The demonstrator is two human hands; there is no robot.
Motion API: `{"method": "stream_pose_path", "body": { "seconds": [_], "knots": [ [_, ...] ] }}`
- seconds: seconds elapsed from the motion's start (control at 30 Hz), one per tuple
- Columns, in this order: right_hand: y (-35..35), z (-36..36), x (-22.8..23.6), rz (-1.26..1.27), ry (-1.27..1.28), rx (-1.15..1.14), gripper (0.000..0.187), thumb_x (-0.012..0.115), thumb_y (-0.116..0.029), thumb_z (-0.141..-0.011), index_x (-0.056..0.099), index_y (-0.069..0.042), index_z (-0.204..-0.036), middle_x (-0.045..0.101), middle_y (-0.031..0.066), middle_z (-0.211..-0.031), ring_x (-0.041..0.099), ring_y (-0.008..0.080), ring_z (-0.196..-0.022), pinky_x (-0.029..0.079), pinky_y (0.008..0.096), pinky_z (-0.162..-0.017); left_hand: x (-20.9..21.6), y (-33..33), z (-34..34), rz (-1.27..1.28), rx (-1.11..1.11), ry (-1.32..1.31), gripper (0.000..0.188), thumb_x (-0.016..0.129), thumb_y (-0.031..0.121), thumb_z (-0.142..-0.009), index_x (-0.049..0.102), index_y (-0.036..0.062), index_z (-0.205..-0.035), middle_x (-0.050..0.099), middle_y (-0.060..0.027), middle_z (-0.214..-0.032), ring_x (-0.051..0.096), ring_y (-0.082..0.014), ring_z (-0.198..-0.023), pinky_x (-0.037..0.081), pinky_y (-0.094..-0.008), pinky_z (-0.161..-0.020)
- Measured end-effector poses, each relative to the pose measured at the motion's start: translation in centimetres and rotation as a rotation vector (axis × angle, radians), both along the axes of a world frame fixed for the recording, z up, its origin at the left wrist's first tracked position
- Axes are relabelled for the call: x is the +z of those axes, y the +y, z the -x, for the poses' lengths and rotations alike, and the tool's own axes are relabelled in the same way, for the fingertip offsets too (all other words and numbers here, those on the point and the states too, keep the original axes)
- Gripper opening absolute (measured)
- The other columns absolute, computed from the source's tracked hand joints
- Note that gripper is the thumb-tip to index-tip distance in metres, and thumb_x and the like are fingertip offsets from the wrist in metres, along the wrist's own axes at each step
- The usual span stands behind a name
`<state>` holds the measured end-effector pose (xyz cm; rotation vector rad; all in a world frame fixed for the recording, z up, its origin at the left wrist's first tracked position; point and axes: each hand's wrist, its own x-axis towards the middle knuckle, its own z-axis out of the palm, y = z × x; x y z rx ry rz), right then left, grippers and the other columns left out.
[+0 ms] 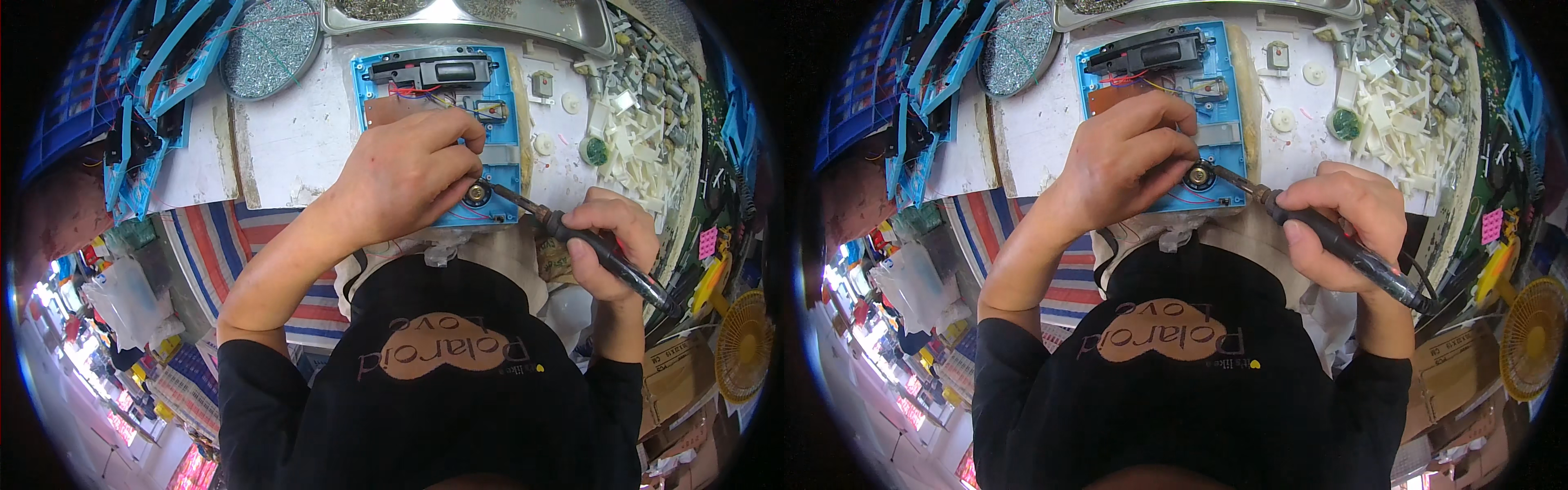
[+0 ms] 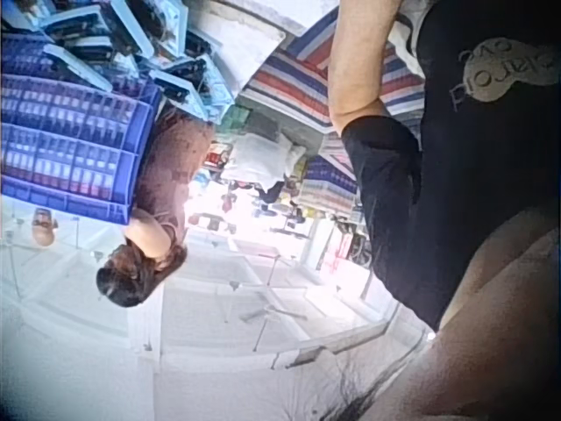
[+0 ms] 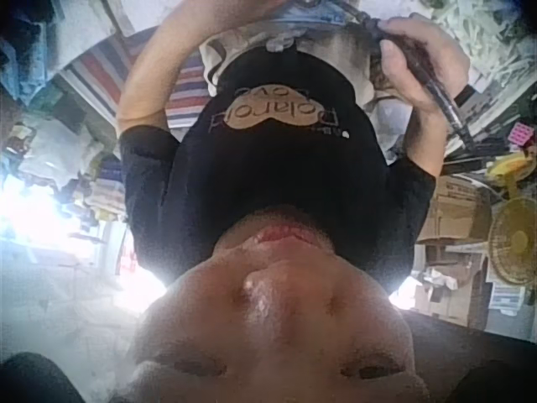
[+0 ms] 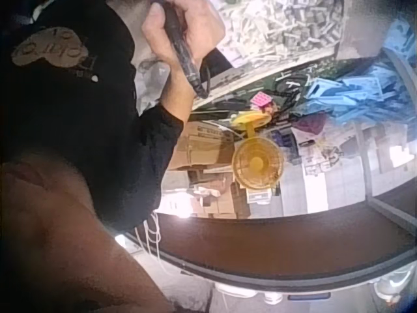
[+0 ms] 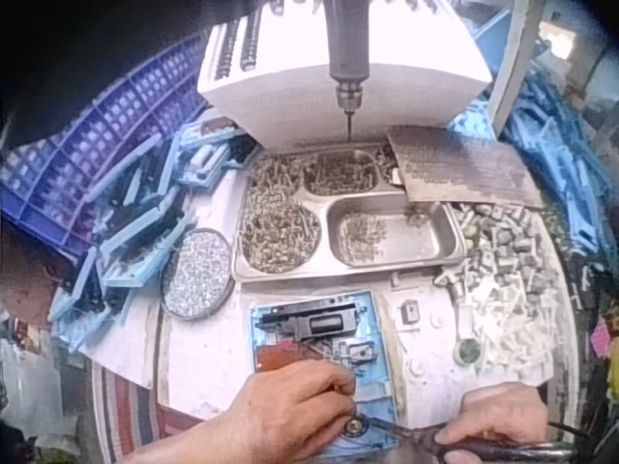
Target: Soldering internal components and assembling the plastic casing of a blue electronic device.
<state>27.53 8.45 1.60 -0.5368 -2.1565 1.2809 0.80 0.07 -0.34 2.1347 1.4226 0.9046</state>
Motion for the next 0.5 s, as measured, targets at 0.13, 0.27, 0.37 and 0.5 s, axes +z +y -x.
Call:
{"method": "stream_pose_path", "body": {
  "seconds": [0.13,0.27,0.37,0.5],
  "knots": [
    [0.13,0.10,-0.01,-0.004,-0.004,0.000,0.023,0.072,-0.008,-0.073,0.068,-0.003,-0.095,0.053,0.0022,-0.061,0.045,0.0137,-0.048,0.033,0.0273,-0.046,0.01,0.06,0.02,-0.005,-0.006,0.000,0.024,0.077,0.000,-0.068,0.065,0.0068,-0.088,0.064,-0.0067,-0.098,0.066,-0.0268,-0.086,0.054,-0.0347,-0.069],
    [0.15,0.22,0.10,0.004,-0.010,-0.001,0.023,0.072,-0.008,-0.073,0.068,-0.003,-0.095,0.054,0.0026,-0.062,0.046,0.0137,-0.048,0.033,0.0275,-0.046,-0.01,0.10,-0.04,-0.005,-0.007,-0.003,0.024,0.077,0.000,-0.068,0.065,0.0068,-0.088,0.064,-0.0066,-0.098,0.066,-0.0270,-0.086,0.054,-0.0349,-0.070],
    [0.17,0.42,0.25,-0.008,-0.020,0.001,0.023,0.072,-0.008,-0.073,0.068,-0.003,-0.095,0.055,0.0028,-0.062,0.046,0.0136,-0.049,0.033,0.0274,-0.046,-0.06,0.16,-0.08,-0.006,-0.008,-0.002,0.024,0.077,0.000,-0.068,0.065,0.0069,-0.088,0.064,-0.0065,-0.097,0.065,-0.0270,-0.087,0.054,-0.0351,-0.070],
    [0.25,0.42,0.68,-0.006,-0.033,0.005,0.023,0.072,-0.008,-0.072,0.068,-0.002,-0.094,0.054,0.0032,-0.061,0.047,0.0147,-0.049,0.033,0.0272,-0.047,-0.05,0.04,-0.02,0.003,-0.007,0.003,0.024,0.077,0.000,-0.069,0.065,0.0068,-0.088,0.064,-0.0066,-0.097,0.065,-0.0271,-0.087,0.054,-0.0353,-0.071]
  ]
}}
